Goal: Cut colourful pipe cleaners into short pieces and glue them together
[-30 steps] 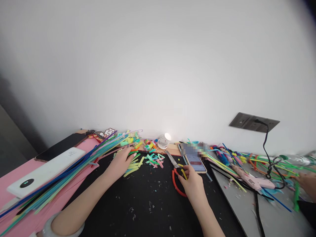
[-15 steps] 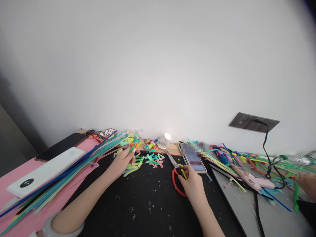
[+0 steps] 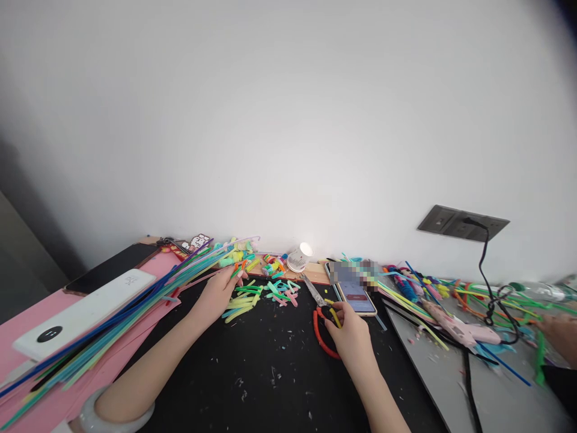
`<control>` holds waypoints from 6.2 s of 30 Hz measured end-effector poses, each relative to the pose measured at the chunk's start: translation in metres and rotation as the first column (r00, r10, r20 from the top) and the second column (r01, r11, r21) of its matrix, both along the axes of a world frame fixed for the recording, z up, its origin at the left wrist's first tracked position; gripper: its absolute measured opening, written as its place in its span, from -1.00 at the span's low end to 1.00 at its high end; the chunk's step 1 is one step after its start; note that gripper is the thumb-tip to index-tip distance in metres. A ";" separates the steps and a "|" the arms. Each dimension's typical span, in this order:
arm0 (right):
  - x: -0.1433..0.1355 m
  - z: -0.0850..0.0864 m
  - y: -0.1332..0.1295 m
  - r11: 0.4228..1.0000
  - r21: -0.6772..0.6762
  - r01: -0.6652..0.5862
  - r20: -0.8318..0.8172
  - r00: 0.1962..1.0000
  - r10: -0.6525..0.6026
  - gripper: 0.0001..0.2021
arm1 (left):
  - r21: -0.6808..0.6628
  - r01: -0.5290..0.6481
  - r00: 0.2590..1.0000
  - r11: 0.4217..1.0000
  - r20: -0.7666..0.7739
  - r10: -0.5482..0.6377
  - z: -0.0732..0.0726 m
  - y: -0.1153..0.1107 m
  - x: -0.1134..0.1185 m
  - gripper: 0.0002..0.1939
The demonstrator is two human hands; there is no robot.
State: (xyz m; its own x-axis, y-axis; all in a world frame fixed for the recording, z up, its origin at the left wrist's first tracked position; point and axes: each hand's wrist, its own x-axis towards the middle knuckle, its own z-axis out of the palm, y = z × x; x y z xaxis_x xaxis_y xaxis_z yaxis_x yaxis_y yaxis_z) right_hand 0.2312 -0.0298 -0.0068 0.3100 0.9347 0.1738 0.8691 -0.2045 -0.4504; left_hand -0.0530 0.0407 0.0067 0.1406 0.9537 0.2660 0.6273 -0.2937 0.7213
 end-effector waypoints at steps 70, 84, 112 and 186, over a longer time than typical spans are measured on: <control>-0.002 -0.002 -0.001 0.996 0.078 -0.042 0.024 0.999 0.040 -0.76 | 0.222 0.094 0.904 0.970 -0.428 0.010 0.003 -0.012 0.006 -0.75; -0.019 0.011 -0.007 0.952 0.280 -0.127 -0.055 0.987 0.148 -0.83 | 0.238 0.151 0.933 0.960 -0.356 -0.059 0.000 -0.016 0.015 -0.80; -0.065 0.009 -0.021 0.825 0.250 -0.506 -0.550 0.627 0.551 -0.71 | -0.032 0.507 0.861 0.861 0.066 -0.504 0.008 -0.045 0.046 -0.76; -0.058 0.001 -0.019 0.858 0.185 -0.479 -0.685 0.563 0.462 -0.91 | -0.307 0.559 0.711 0.770 0.656 -0.255 -0.011 -0.041 0.062 -0.77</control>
State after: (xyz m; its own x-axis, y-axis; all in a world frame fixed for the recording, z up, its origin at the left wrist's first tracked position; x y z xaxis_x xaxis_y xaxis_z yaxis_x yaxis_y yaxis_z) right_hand 0.1728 -0.0493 -0.0054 -0.1557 0.9843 0.0833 0.2843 0.1254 -0.9505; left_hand 0.0085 -0.0002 -0.0047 0.5195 0.8543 -0.0167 -0.0266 0.0357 0.9990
